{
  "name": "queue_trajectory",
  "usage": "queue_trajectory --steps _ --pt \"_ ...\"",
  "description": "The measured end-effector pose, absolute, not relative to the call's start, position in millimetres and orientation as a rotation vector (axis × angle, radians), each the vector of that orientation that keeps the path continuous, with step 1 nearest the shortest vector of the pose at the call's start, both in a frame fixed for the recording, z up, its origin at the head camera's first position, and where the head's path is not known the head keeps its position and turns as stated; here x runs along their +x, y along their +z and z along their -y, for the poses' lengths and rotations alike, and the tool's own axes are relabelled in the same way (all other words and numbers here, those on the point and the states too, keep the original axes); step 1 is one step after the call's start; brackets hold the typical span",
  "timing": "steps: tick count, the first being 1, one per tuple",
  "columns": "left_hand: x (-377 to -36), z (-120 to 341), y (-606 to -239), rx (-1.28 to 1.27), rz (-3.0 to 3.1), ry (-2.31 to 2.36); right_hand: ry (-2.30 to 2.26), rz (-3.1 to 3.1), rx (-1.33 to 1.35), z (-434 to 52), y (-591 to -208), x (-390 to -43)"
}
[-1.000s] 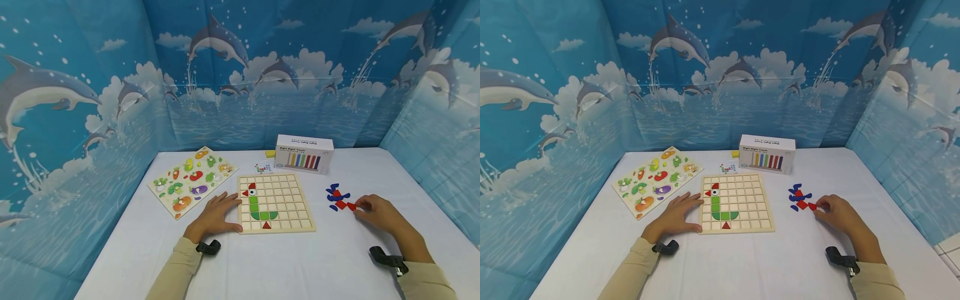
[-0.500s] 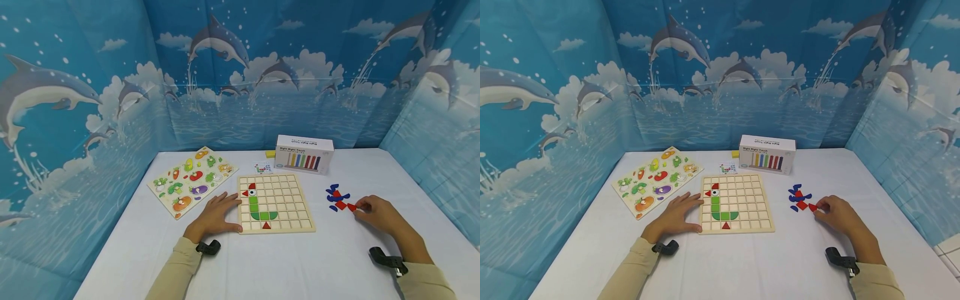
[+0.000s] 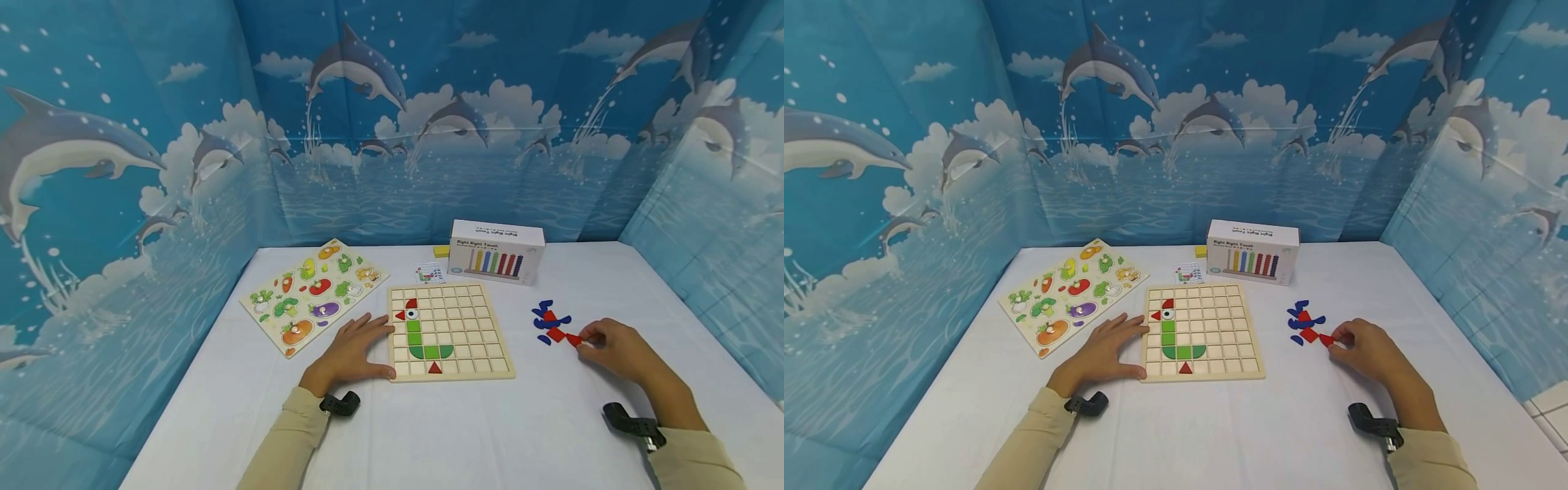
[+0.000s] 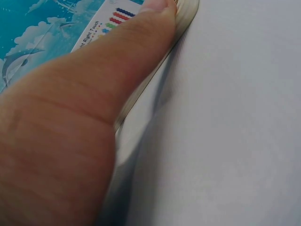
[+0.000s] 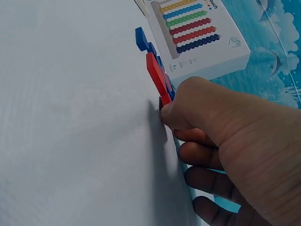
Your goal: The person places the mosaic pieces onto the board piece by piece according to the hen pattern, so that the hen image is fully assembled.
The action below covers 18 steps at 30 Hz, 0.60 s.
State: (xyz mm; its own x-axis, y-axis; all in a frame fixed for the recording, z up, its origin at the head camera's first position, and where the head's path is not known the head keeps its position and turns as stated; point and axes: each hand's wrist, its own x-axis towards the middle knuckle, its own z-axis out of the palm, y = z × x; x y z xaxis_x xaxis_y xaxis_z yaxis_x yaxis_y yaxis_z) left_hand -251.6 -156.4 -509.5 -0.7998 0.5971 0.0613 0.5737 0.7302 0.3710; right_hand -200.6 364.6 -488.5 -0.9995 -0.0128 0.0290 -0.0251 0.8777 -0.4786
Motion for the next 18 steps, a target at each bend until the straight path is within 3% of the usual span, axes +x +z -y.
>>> queue_trajectory --steps 18 --pt "-251 156 -508 0.968 -2.86 0.587 0.754 2.966 0.217 -336 -487 -208"
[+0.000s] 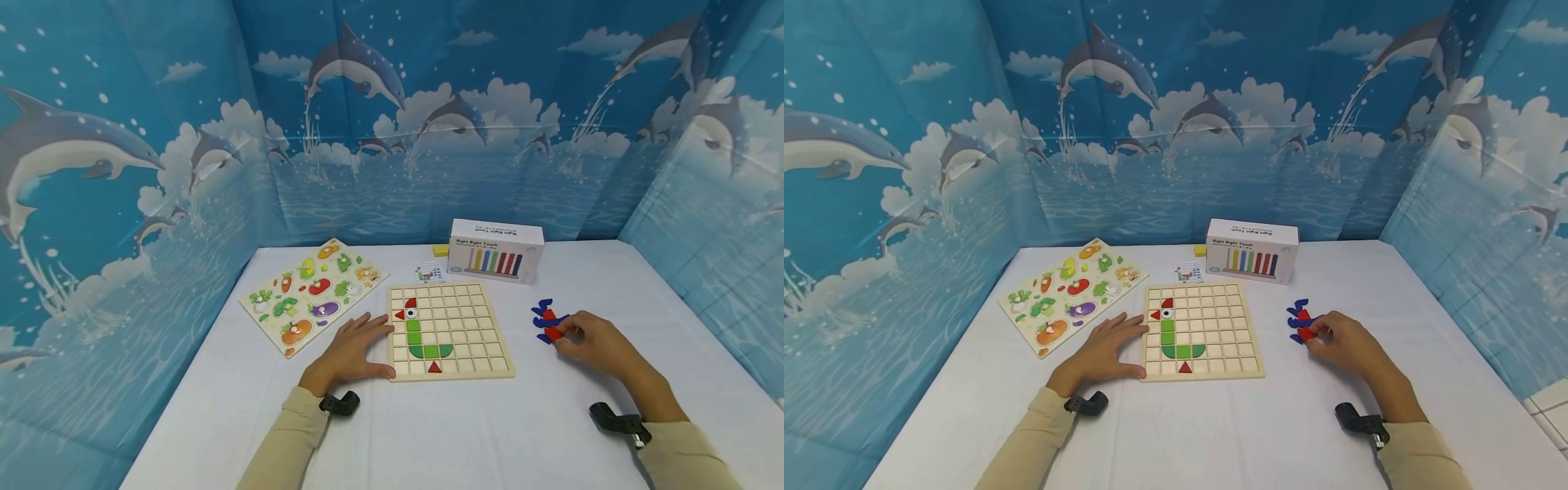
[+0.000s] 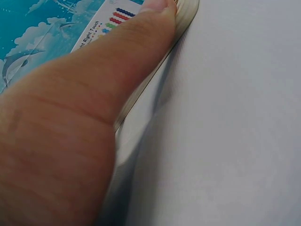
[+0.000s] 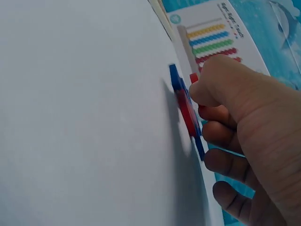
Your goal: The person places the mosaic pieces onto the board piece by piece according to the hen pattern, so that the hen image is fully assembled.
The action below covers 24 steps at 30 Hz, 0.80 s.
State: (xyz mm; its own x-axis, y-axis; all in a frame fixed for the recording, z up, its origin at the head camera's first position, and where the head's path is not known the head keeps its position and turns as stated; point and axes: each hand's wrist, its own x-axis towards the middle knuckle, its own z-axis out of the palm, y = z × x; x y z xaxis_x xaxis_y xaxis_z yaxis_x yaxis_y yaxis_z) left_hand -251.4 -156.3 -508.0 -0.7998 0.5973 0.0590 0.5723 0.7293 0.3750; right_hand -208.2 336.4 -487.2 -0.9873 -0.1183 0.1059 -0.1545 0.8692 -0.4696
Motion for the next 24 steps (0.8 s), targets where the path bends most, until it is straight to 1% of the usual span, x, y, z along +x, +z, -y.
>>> queue_trajectory --steps 15,24 --pt "-252 157 -510 0.961 -2.858 0.602 0.728 2.941 0.449 -294 -477 -225" --pt "-253 157 -511 0.971 -2.862 0.589 0.727 2.929 0.624 -253 -469 -241"
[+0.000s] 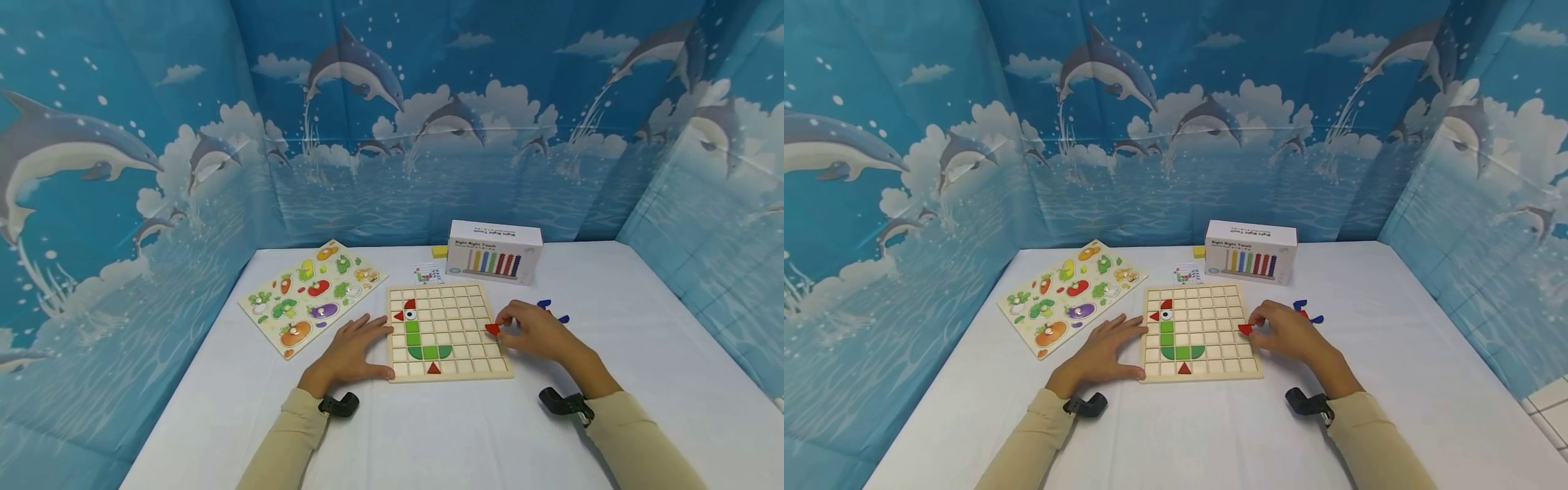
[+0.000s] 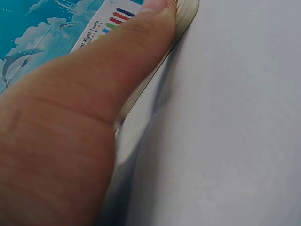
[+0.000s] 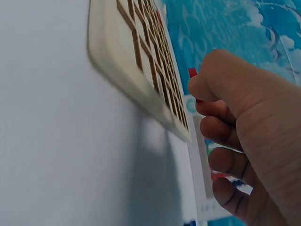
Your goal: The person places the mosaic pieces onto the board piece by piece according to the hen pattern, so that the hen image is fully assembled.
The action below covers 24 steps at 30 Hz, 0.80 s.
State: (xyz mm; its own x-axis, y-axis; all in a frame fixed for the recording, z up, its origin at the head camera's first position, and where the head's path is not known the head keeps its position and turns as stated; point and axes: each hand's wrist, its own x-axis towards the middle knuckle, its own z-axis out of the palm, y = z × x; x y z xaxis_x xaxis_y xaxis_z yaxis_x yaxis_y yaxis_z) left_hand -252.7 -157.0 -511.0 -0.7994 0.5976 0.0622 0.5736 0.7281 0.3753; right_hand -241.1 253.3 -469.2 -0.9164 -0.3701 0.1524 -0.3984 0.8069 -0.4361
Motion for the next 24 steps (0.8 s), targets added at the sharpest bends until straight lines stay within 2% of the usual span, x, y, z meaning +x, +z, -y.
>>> queue_trajectory --steps 24 --pt "-252 157 -509 0.971 -2.854 0.594 0.792 3.031 0.906 -157 -466 -263"
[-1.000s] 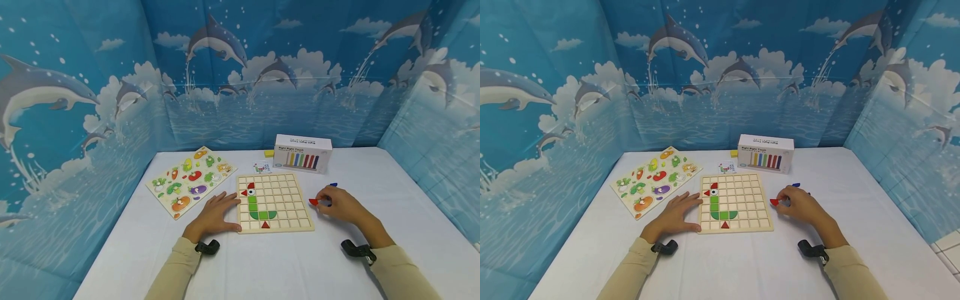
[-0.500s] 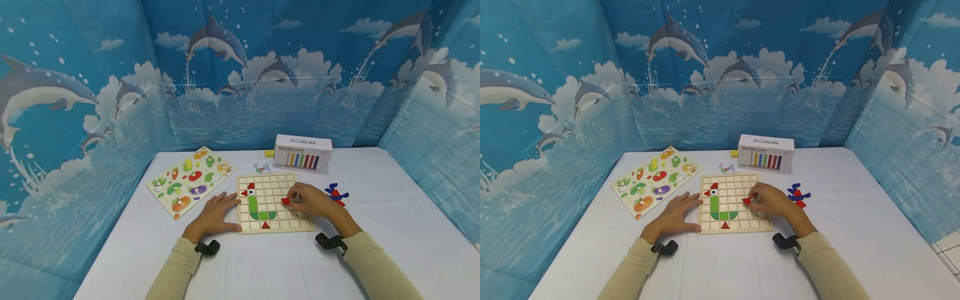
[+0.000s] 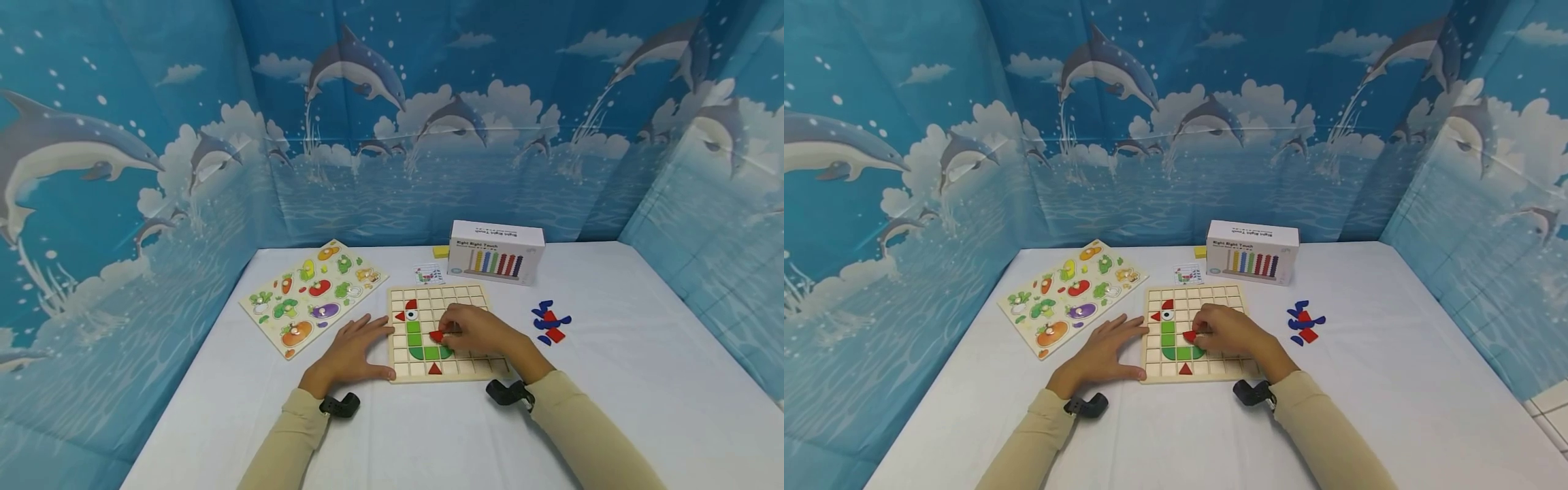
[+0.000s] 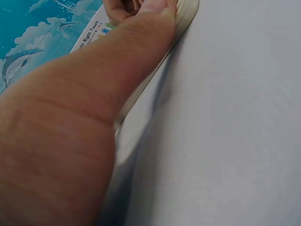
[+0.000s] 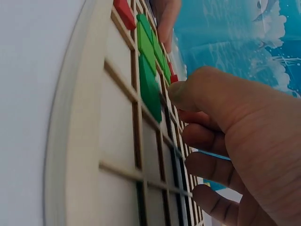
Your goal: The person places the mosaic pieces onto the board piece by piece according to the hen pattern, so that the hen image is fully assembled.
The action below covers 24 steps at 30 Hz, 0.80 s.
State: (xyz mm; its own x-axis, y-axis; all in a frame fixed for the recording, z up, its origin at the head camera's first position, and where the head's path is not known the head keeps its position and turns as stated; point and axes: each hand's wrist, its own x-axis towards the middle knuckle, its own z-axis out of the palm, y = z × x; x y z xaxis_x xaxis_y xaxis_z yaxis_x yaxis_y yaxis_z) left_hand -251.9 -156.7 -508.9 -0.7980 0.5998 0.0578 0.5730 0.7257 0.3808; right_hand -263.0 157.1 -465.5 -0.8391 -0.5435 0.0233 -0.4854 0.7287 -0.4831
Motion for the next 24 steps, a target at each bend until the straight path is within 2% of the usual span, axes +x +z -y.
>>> queue_trajectory --steps 24 --pt "-254 157 -511 0.966 -2.86 0.574 -0.774 -2.739 -0.756 -144 -465 -268"
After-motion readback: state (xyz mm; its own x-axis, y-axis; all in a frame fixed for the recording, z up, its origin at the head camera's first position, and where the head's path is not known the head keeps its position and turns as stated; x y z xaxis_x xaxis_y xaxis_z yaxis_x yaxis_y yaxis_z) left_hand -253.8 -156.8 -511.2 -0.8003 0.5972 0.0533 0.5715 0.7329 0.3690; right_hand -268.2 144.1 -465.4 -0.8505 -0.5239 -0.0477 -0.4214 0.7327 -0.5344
